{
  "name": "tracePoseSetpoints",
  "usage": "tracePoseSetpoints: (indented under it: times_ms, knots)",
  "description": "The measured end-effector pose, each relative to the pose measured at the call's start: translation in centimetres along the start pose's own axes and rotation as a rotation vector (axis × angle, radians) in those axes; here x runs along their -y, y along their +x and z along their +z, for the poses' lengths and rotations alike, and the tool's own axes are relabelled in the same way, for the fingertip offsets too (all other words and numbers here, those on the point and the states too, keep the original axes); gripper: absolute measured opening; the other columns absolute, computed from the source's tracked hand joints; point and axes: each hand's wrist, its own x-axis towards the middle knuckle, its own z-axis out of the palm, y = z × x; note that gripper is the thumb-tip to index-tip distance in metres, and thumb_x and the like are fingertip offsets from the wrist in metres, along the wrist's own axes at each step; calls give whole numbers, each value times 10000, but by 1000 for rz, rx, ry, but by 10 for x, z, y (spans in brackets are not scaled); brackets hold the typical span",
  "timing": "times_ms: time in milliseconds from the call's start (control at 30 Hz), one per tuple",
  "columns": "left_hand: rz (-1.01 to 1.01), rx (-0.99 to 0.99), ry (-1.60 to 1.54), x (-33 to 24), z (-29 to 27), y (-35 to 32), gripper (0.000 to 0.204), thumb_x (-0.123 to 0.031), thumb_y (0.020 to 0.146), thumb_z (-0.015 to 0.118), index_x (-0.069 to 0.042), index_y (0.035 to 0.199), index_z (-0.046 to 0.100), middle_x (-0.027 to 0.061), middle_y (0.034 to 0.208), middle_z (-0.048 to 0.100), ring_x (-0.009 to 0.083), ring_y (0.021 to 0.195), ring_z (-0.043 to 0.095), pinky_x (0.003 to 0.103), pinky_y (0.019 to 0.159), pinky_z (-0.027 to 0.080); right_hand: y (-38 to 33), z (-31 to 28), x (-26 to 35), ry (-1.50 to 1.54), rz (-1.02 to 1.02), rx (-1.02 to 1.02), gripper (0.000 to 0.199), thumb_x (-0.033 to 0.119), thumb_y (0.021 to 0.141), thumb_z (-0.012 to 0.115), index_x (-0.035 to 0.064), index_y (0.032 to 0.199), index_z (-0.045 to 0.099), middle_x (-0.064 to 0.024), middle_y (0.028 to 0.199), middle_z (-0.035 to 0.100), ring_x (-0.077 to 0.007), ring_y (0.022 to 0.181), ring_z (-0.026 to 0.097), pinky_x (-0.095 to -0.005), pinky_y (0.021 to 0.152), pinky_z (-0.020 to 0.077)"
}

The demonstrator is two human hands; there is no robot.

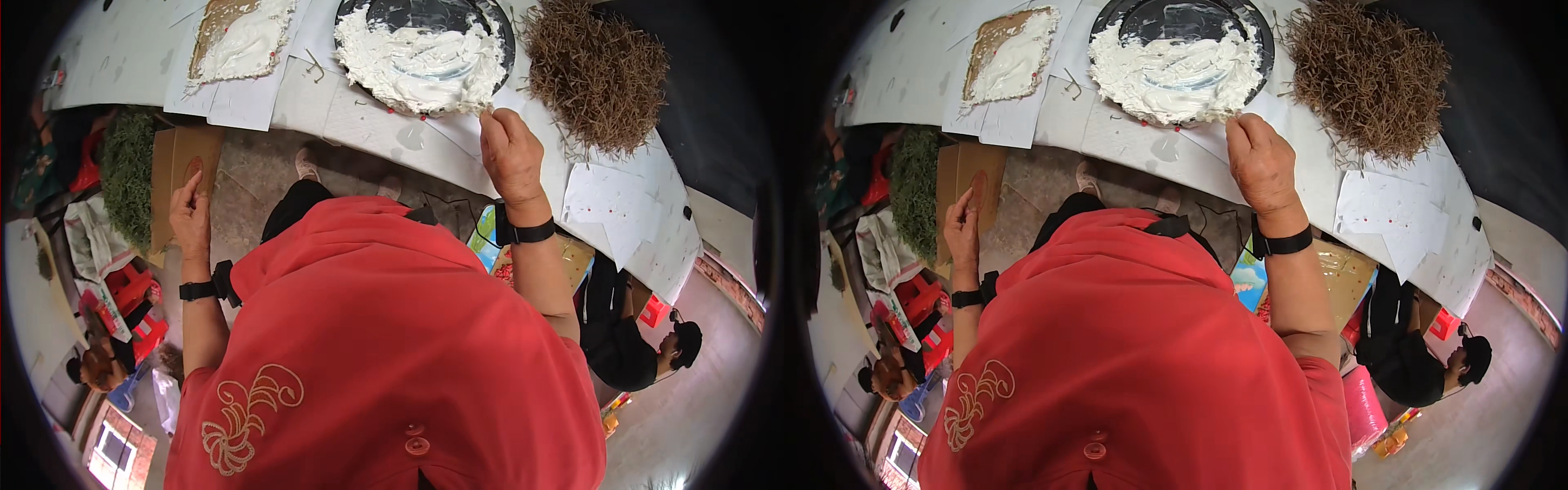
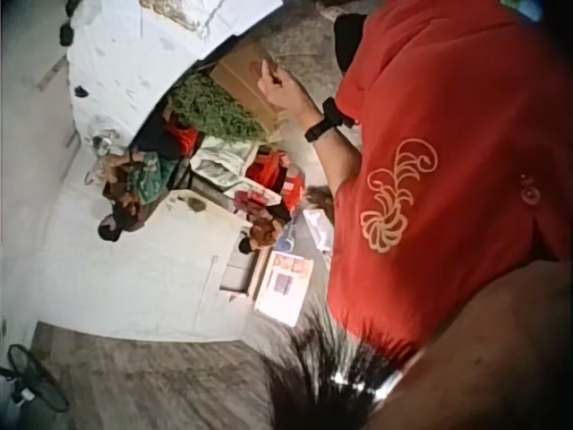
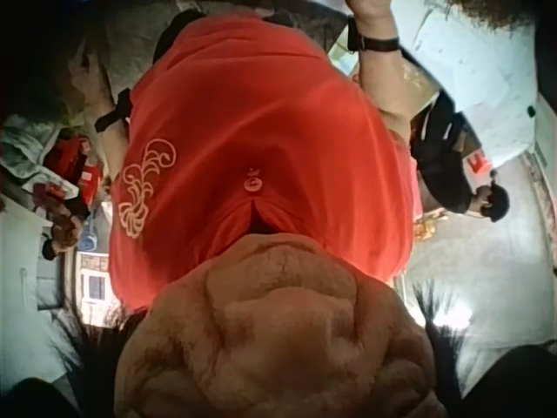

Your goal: The person is assembling a craft or industrial item by applying a white paste to a backing material and adding brown fibers.

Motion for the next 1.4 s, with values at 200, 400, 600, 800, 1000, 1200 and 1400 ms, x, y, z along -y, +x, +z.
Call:
tracePoseSetpoints:
  times_ms: [200,400,600,800,1000,1200,1400]
  knots:
    - [-28,-18,26,-9,-1,-15,388,12,778,538,-87,1133,662,20,771,449,127,722,474,236,674,410,11,-13,3,64,3,-80,187,-5,741,684,79,894,615,-55,836,592,-229,661,606,-321,535,485]
    - [3,-54,45,-13,-1,-19,377,3,785,540,-79,1134,657,19,778,446,127,733,477,233,690,414,13,-8,-1,135,34,-109,175,-16,745,687,71,877,613,-59,811,591,-233,646,598,-322,534,481]
    - [-80,-44,92,-15,-12,-24,354,-36,837,531,-58,1178,625,18,825,463,120,786,478,232,756,402,7,-5,2,186,42,-96,187,-48,736,686,65,866,613,-74,809,592,-236,641,593,-316,536,477]
    - [-37,-46,134,-20,-15,-15,354,-42,838,525,-66,1176,626,6,800,432,112,764,464,219,740,394,8,-6,8,259,104,-147,196,-68,730,680,58,866,615,-82,814,599,-238,642,593,-315,543,475]
    - [-42,-31,122,-24,-9,-6,358,-37,834,528,-64,1177,626,2,787,413,105,752,451,205,730,387,13,-6,17,360,136,-137,196,-72,732,677,52,875,628,-84,827,608,-241,647,599,-307,556,481]
    - [-55,-26,107,-21,-9,-2,361,-31,833,532,-63,1181,623,-3,792,414,99,752,445,204,724,388,28,6,31,419,3,-63,200,-78,732,679,47,880,631,-81,825,606,-230,641,603,-298,549,483]
    - [-56,-27,106,-17,-7,-5,347,-49,847,548,-66,1186,622,-8,798,420,95,760,448,206,730,390,30,11,36,417,-57,-19,197,-80,727,685,42,873,633,-85,820,601,-231,649,606,-294,551,485]
